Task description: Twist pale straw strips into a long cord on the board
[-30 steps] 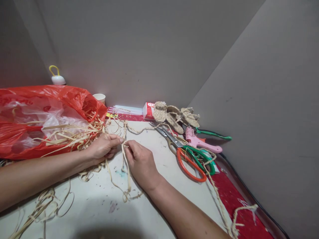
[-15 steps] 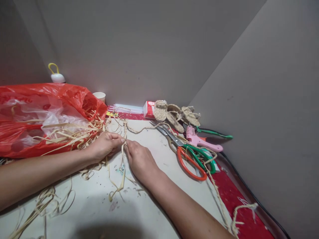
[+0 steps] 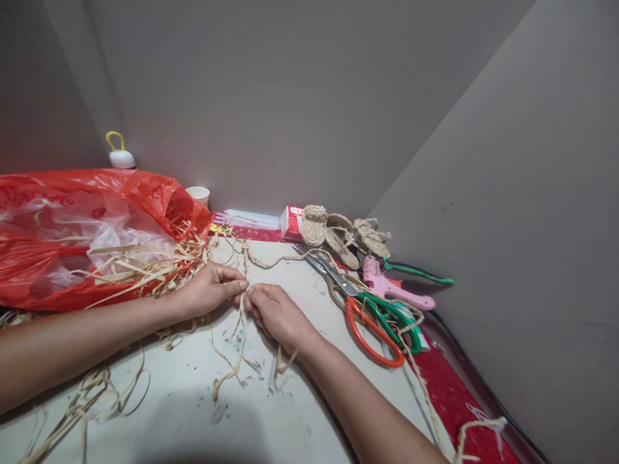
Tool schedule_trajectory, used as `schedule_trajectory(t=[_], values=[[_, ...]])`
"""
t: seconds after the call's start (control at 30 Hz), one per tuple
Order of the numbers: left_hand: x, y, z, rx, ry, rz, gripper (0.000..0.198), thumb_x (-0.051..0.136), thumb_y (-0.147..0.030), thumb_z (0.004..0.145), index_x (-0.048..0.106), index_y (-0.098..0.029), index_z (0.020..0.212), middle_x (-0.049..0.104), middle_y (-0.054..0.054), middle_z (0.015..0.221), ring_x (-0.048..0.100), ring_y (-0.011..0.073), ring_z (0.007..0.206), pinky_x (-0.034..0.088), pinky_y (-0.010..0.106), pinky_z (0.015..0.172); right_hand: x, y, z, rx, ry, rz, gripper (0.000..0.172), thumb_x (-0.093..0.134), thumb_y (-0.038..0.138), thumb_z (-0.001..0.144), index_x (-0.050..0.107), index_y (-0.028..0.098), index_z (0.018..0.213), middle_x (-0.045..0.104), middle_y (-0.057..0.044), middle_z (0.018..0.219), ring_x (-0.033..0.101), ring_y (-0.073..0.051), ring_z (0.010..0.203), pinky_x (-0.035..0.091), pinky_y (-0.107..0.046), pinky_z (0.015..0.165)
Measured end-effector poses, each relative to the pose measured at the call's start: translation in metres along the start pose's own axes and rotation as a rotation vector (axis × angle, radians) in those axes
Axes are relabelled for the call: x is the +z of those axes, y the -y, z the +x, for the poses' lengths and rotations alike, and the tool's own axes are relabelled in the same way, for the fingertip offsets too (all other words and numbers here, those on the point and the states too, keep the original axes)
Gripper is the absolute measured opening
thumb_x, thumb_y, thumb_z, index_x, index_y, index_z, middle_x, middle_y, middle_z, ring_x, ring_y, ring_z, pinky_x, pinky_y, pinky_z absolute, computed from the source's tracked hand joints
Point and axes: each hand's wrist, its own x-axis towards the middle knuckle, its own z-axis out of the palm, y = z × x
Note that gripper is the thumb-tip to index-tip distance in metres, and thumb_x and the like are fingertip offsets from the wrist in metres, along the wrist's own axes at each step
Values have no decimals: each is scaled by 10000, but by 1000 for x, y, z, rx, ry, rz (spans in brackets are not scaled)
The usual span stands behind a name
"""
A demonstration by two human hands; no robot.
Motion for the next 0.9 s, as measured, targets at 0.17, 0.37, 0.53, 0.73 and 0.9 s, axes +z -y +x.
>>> schedule_trajectory(t=[0.17, 0.37, 0.53, 0.73, 0.9], values=[[3, 2, -3, -30, 0, -65, 287, 490, -282, 783, 640, -124, 597, 644, 30, 606, 546, 110, 580, 422, 218, 635, 11, 1, -4, 33, -65, 69, 221, 426, 311, 805, 499, 175, 647, 259, 101, 434, 160, -46, 355, 106, -186, 339], [2, 6, -4, -18, -26, -54, 293, 481, -258, 780, 627, -135, 558, 615, 9, 558, 513, 96, 537, 403, 211, 606, 15, 4, -5, 37, -79, 62, 246, 426, 382, 809, 485, 186, 673, 336, 93, 387, 247, -56, 300, 159, -193, 323], [1, 7, -3, -21, -34, -116, 265, 502, -285, 773, 635, -132, 602, 628, 11, 599, 525, 97, 558, 399, 210, 592, 2, 13, -5, 104, -23, 18, 247, 454, 393, 803, 484, 185, 672, 327, 88, 455, 234, -59, 363, 172, -195, 352], [3, 6, -1, -112, -54, -124, 242, 516, -251, 747, 592, -132, 550, 551, -18, 513, 442, 71, 477, 333, 200, 519, -2, 4, -8, 105, -39, -6, 321, 514, 487, 797, 436, 199, 679, 287, 94, 509, 205, -58, 410, 141, -191, 380], [3, 9, -1, -92, -19, -159, 233, 510, -249, 740, 598, -132, 559, 584, -3, 547, 473, 78, 506, 354, 203, 543, -1, -2, -7, 53, 30, -22, 343, 511, 522, 797, 495, 186, 731, 265, 94, 519, 192, -62, 413, 151, -205, 385]])
